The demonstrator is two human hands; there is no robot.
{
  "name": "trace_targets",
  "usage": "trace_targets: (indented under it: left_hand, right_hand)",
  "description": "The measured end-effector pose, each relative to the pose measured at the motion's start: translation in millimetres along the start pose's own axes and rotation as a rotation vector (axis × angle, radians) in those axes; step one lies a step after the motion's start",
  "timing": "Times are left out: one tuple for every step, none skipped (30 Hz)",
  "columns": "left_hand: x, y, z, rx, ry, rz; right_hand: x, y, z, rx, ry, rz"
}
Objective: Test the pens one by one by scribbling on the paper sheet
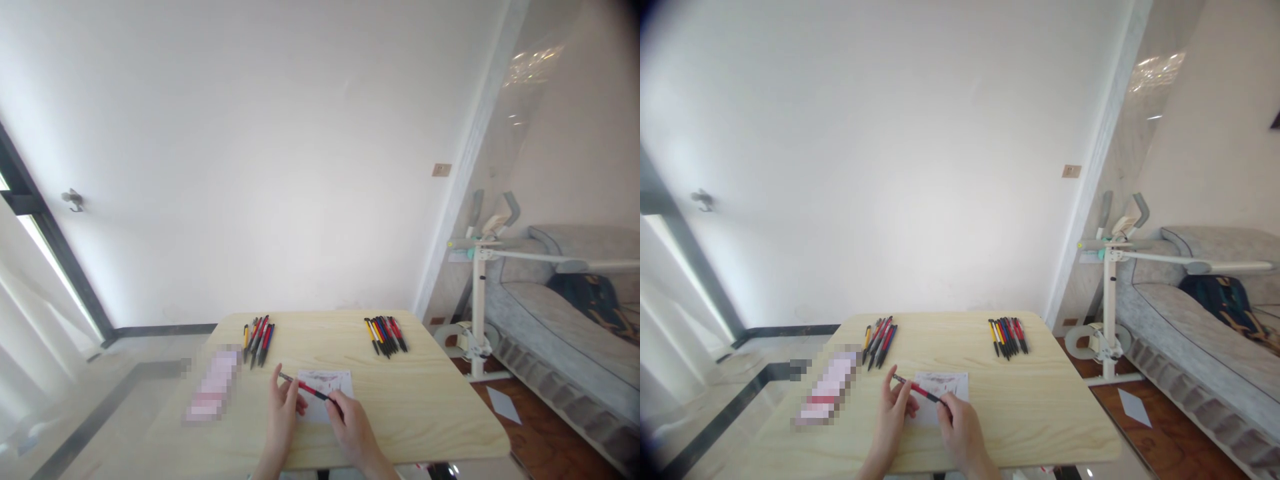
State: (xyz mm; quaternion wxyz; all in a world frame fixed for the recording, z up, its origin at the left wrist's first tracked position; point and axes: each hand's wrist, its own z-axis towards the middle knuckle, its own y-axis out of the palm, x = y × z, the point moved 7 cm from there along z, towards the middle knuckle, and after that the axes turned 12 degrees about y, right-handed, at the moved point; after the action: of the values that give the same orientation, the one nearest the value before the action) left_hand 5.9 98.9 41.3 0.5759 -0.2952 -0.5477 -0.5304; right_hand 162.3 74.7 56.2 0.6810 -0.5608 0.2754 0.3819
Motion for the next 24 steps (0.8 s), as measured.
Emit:
trace_targets:
  left_hand:
    - [-0.5,-0.1,0.2,0.008,-0.004,0.002]
    - [-1.0,-0.3,0.3,0.014,-0.009,0.003]
    - [-1.6,-0.6,0.4,0.019,-0.012,0.003]
    - [-2.1,-0.8,0.4,0.020,-0.014,0.002]
    - [-2.7,-1.1,0.5,0.021,-0.015,0.002]
    - [-3.3,-1.4,0.6,0.019,-0.015,0.002]
    - [-3.9,-1.8,0.7,0.016,-0.014,0.001]
    - [-4.4,-2.3,0.8,0.012,-0.013,0.000]
    - [-4.7,-2.6,1.0,0.005,-0.009,0.001]
    - [-4.7,-2.8,1.1,-0.004,-0.002,0.005]
    - [-4.6,-2.6,1.3,-0.017,0.006,0.010]
    - [-4.4,-2.2,1.4,-0.033,0.015,0.016]
    - [-4.3,-1.6,1.6,-0.051,0.022,0.021]
    - [-4.5,-1.2,1.7,-0.064,0.026,0.022]
    - [-5.1,-1.0,1.8,-0.071,0.027,0.020]
    - [-6.1,-1.1,2.0,-0.073,0.025,0.015]
    - [-7.4,-1.6,2.3,-0.067,0.021,0.008]
    - [-8.8,-2.0,2.6,-0.066,0.019,0.006]
    - [-9.9,-1.8,3.0,-0.073,0.022,0.010]
    - [-10.8,-1.7,3.4,-0.079,0.026,0.014]
    - [-11.6,-1.5,3.7,-0.088,0.028,0.019]
    - [-12.3,-1.3,3.9,-0.095,0.028,0.023]
    - [-12.7,-1.3,4.0,-0.099,0.026,0.025]
    - [-13.0,-1.2,3.9,-0.103,0.020,0.027]
  right_hand:
    - [0.1,0.1,0.1,-0.002,0.003,0.000]
    - [0.3,0.0,0.1,-0.004,0.006,-0.001]
    - [0.5,-0.1,0.3,-0.004,0.009,0.000]
    - [0.7,-0.4,0.5,-0.003,0.012,0.002]
    - [0.9,-0.8,0.8,0.001,0.015,0.006]
    - [1.1,-1.1,1.2,0.003,0.017,0.012]
    - [1.3,-1.2,1.6,0.002,0.017,0.020]
    - [1.4,-1.2,2.0,0.002,0.017,0.030]
    - [1.6,-1.3,2.3,0.003,0.018,0.040]
    - [2.1,-1.3,2.6,0.006,0.021,0.045]
    - [2.7,-1.4,2.8,0.011,0.027,0.045]
    - [3.2,-1.5,2.9,0.017,0.034,0.041]
    - [3.5,-1.6,2.8,0.022,0.039,0.034]
    - [3.4,-1.6,2.7,0.024,0.041,0.025]
    - [2.9,-1.6,2.4,0.023,0.039,0.017]
    - [2.0,-1.8,2.2,0.022,0.033,0.011]
    - [1.1,-2.1,2.0,0.023,0.028,0.002]
    - [0.3,-2.5,1.9,0.026,0.024,-0.007]
    - [-0.2,-2.9,1.9,0.028,0.023,-0.017]
    - [-0.3,-3.0,2.1,0.029,0.024,-0.028]
    - [-0.1,-3.3,2.2,0.033,0.027,-0.036]
    - [0.3,-3.3,2.4,0.036,0.030,-0.042]
    - [0.7,-3.4,2.5,0.041,0.032,-0.045]
    - [1.2,-3.5,2.6,0.048,0.032,-0.044]
